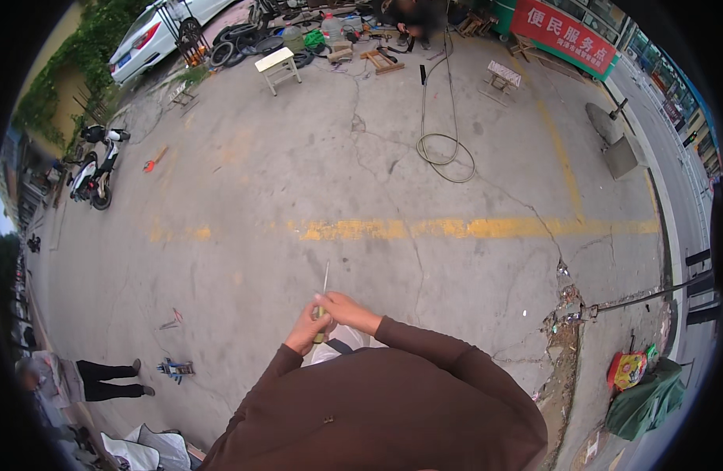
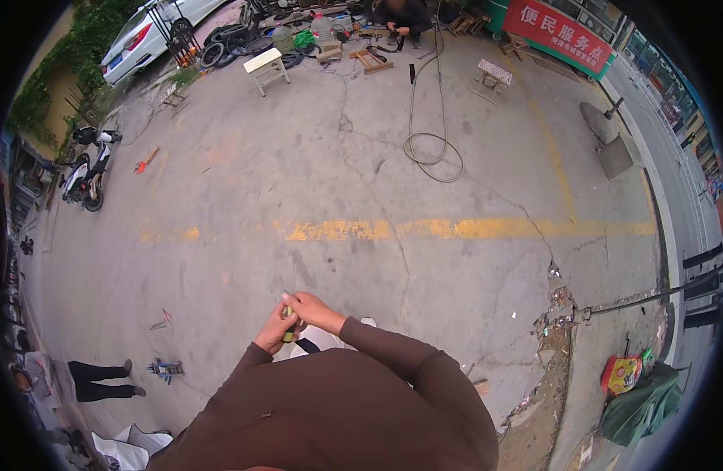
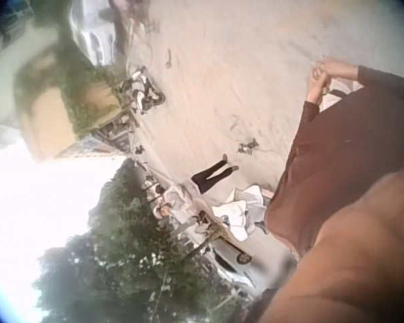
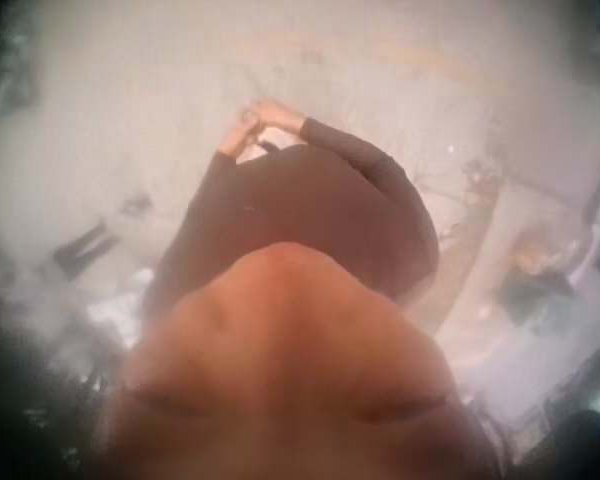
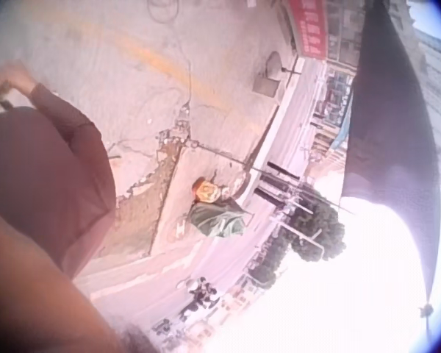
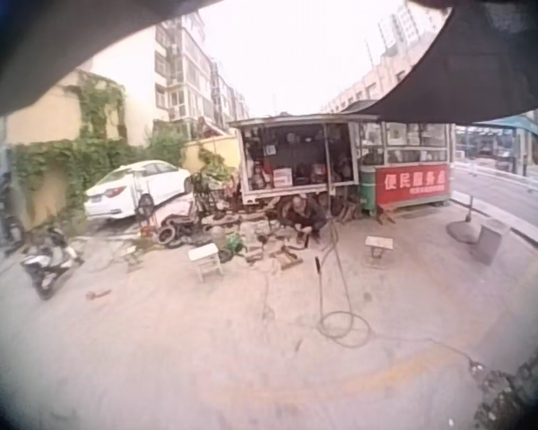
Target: The person works on the front basket area of a white scooter, manipulating wires and components inside a green-rimmed black housing. They use a screwdriver to adjust parts within the housing and later remove a white cover from the scooter seat.
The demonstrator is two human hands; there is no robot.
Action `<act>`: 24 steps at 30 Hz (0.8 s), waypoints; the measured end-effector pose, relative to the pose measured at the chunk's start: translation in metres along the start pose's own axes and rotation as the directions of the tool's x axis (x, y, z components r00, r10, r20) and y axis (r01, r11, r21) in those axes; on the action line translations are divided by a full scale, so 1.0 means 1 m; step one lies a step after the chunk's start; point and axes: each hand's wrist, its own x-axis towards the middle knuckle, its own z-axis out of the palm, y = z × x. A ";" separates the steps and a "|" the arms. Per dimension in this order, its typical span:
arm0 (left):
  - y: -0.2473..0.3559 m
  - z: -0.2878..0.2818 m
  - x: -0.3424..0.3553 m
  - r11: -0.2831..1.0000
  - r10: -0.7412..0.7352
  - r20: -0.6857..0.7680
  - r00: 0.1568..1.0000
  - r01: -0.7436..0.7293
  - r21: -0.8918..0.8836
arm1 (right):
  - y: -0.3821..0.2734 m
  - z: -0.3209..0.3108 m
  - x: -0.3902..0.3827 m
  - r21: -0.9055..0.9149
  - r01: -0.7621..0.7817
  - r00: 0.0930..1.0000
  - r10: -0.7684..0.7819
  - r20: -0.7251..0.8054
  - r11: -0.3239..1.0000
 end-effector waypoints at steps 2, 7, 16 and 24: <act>0.049 -0.034 0.021 0.999 -0.020 -0.024 1.000 0.019 -0.041 | -0.034 -0.021 0.054 -0.052 0.023 0.983 -0.013 0.182 0.998; 0.125 -0.085 0.108 0.712 0.095 -0.066 0.993 -0.114 -0.692 | -0.077 -0.072 0.180 0.128 -0.068 0.962 0.031 0.272 0.989; 0.318 -0.110 0.361 0.808 -0.057 0.041 0.998 0.070 -0.585 | -0.189 -0.222 0.375 0.103 -0.032 0.996 0.041 -0.082 0.994; 0.476 -0.123 0.574 0.990 -0.091 0.058 0.994 0.084 0.113 | -0.265 -0.393 0.508 0.489 0.108 0.946 0.061 -0.319 0.866</act>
